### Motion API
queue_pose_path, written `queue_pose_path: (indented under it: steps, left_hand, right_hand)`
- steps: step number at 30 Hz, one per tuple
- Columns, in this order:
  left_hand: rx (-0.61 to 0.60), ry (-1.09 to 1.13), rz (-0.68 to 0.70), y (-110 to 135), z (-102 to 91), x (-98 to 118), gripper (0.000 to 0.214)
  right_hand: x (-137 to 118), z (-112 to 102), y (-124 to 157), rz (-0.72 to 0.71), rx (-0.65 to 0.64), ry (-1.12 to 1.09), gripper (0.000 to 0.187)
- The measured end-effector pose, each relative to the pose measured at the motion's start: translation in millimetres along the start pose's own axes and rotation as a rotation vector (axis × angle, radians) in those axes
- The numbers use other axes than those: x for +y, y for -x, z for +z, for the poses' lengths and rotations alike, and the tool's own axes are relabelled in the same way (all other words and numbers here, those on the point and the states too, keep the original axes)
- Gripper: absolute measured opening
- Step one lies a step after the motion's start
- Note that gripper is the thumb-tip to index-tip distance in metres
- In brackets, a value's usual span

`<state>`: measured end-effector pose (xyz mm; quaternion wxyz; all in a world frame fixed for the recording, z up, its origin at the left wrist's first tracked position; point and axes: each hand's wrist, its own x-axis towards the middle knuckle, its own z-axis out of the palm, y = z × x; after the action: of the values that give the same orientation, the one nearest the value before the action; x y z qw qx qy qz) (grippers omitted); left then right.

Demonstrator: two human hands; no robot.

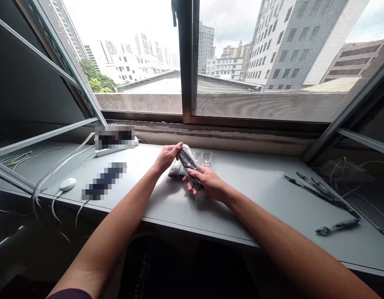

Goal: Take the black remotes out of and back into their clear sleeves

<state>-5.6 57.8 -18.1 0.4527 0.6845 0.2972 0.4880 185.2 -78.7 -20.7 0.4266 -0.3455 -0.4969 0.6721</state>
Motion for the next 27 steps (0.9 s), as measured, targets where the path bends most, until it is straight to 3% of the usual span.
queue_pose_path:
  steps: [7, 13, 19, 24, 27]
  left_hand:
    - [-0.041, 0.033, -0.088, 0, 4.0, -2, 0.068]
    - [-0.013, -0.012, -0.018, -1, 2.2, -5, 0.065]
    - [-0.083, 0.129, -0.109, 2, 3.7, 6, 0.063]
    - [0.042, 0.051, 0.018, 1, 2.3, 9, 0.061]
    - [0.038, 0.113, -0.047, 2, 2.4, 10, 0.062]
  right_hand:
    - [1, -2, 0, -0.012, 0.022, -0.023, 0.036]
    - [1, -2, 0, 0.055, 0.034, 0.026, 0.038]
    - [-1, 1, 2, 0.038, 0.023, 0.001, 0.038]
    - [-2, 1, 2, 0.032, 0.014, 0.023, 0.037]
    - [-1, 0, 1, 0.025, 0.009, 0.024, 0.038]
